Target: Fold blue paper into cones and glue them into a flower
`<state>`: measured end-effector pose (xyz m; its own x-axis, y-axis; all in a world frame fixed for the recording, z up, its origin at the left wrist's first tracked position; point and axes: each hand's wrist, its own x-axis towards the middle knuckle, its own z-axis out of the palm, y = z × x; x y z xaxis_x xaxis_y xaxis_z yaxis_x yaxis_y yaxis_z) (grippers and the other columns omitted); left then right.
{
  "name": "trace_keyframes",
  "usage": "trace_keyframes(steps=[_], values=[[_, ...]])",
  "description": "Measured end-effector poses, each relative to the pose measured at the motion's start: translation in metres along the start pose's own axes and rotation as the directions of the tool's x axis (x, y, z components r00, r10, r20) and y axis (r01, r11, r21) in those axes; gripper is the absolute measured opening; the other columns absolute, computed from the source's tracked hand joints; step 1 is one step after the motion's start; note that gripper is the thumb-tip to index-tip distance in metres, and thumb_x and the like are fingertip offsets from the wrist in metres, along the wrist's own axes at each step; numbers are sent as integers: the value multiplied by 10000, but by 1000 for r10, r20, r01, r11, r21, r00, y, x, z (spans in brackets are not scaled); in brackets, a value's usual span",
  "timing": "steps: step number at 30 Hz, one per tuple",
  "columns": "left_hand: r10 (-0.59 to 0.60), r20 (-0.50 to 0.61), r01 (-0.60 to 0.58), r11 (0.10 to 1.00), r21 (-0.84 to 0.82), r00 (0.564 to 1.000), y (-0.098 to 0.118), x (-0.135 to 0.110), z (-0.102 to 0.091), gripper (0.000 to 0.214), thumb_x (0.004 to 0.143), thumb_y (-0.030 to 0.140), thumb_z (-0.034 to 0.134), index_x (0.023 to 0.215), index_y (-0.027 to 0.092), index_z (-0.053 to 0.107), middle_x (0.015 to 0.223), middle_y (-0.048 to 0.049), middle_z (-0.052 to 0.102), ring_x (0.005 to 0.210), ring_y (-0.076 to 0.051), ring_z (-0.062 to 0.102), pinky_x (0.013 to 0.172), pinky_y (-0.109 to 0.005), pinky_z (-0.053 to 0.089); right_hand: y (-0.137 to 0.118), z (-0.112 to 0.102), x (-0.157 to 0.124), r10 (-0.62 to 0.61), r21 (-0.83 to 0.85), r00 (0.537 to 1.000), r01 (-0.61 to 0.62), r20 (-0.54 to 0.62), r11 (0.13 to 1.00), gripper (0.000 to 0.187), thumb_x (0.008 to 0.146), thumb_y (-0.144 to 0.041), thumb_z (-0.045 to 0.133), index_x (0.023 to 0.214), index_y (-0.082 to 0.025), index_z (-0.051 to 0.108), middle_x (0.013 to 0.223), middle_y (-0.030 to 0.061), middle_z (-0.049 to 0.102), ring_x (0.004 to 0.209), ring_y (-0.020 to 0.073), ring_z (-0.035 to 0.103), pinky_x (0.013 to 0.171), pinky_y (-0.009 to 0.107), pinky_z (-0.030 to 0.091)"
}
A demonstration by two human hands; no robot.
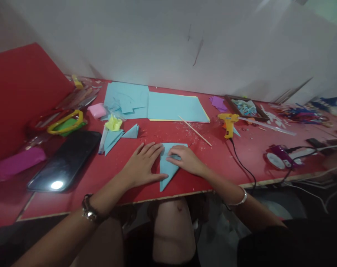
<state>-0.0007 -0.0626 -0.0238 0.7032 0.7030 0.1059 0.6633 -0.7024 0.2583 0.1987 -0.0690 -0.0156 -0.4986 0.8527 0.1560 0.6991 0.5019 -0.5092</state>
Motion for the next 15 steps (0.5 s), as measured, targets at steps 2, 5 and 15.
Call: trace_keyframes(steps=[2, 5, 15], values=[[-5, 12, 5, 1000, 8, 1000, 0, 0, 0, 815, 684, 695, 400, 1336, 215, 310, 1393, -58, 350, 1286, -260, 257, 1073, -428, 106, 0, 1, 0, 4, 14, 1000, -4, -25, 1000, 148, 814, -300, 516, 760, -167, 553, 763, 27, 572, 744, 139, 508, 691, 241, 363], [-9, 24, 8, 1000, 21, 1000, 0, 0, 0, 838, 676, 698, 407, 1340, 197, 305, 1393, -68, 349, 1286, -265, 257, 1071, -432, 114, 1, 2, 2, -6, -17, 999, 5, -53, 1000, 168, 810, -298, 521, 705, -166, 526, 724, 18, 527, 721, 136, 479, 665, 237, 350], [-14, 36, 11, 996, 88, 999, 4, 0, -2, 865, 675, 699, 407, 1342, 159, 300, 1408, -75, 325, 1294, -255, 250, 1071, -417, 130, 1, 5, 3, 11, -116, 999, -17, -45, 993, 182, 828, -303, 498, 715, -161, 505, 729, 18, 507, 721, 137, 451, 659, 241, 324]])
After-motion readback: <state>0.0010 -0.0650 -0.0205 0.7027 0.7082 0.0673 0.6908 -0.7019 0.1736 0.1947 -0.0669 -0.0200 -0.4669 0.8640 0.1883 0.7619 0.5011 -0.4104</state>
